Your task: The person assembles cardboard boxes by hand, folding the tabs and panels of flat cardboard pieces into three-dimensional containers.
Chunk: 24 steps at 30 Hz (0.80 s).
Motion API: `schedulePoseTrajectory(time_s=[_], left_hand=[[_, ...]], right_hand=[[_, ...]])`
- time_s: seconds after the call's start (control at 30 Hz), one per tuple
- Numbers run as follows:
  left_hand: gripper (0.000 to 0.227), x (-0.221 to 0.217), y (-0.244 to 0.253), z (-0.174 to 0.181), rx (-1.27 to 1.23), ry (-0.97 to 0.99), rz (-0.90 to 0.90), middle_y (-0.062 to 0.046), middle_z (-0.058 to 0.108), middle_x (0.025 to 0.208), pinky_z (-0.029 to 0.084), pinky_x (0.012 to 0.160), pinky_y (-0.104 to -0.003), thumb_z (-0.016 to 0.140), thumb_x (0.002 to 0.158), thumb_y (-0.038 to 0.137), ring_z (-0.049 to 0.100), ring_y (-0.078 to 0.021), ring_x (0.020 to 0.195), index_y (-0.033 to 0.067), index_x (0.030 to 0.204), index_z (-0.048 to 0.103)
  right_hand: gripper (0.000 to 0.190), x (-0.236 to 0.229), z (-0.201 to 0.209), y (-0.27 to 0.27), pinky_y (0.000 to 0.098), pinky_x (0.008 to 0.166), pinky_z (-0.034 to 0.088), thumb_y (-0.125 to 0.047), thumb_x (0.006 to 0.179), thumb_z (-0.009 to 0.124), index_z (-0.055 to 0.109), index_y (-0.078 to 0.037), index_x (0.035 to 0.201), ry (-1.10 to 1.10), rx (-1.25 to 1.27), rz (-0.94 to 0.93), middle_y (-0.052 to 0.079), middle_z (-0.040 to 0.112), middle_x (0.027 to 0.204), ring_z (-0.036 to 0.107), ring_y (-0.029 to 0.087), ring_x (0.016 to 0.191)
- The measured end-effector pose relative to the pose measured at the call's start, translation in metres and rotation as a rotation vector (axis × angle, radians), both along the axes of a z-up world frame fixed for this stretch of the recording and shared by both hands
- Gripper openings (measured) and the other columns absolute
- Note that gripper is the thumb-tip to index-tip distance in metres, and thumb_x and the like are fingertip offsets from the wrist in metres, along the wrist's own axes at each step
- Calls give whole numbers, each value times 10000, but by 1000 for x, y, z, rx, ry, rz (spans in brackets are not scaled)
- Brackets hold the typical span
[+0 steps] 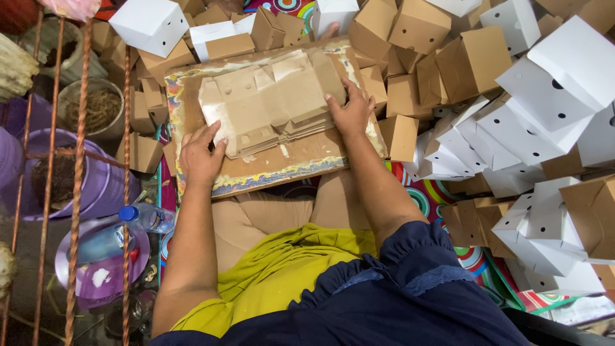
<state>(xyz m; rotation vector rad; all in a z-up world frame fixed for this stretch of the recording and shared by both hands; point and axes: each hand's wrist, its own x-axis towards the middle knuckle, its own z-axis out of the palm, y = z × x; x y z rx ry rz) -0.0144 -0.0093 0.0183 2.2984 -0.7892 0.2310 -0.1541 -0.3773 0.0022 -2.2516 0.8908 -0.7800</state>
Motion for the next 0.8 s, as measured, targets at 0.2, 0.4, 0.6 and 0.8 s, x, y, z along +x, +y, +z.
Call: schedulePoseTrajectory(time_s=[0.2,0.4,0.6,0.8], left_hand=[[413,7,0,-9,-54,20,70,-23,727,1228,485,1005,-409,759,912,273,629,-267,1132,306,1322,727],[410,5,0,-6,-239,27,96,-170,711,1209,483,1010,-497,671,1005,246,634,-378,1131,146,1402,651],[946,-14,-6,29,-2,-62,142,-130,132,1717,263,1202,-684,743,883,490,-6,-431,1537,94,1630,319],[900,-8,-21,28,466,165,-115,113,220,1715,78,1216,-707,566,820,746,89,-225,1601,363,1603,340]], right_hand=[[630,1,0,-2,585,1206,149,-513,843,793,583,-316,1403,22,-23,-23,-45,726,1112,581,177,1195],[664,-2,17,12,614,1205,169,-503,905,742,510,-261,1478,-32,-8,-27,26,690,1275,551,240,1256],[995,-9,34,22,778,1186,52,-570,959,723,122,-292,1701,-134,-86,-14,68,54,1755,-18,397,1596],[696,2,59,45,776,1178,17,-734,863,479,494,-453,1499,596,-292,373,-165,353,1655,157,210,1589]])
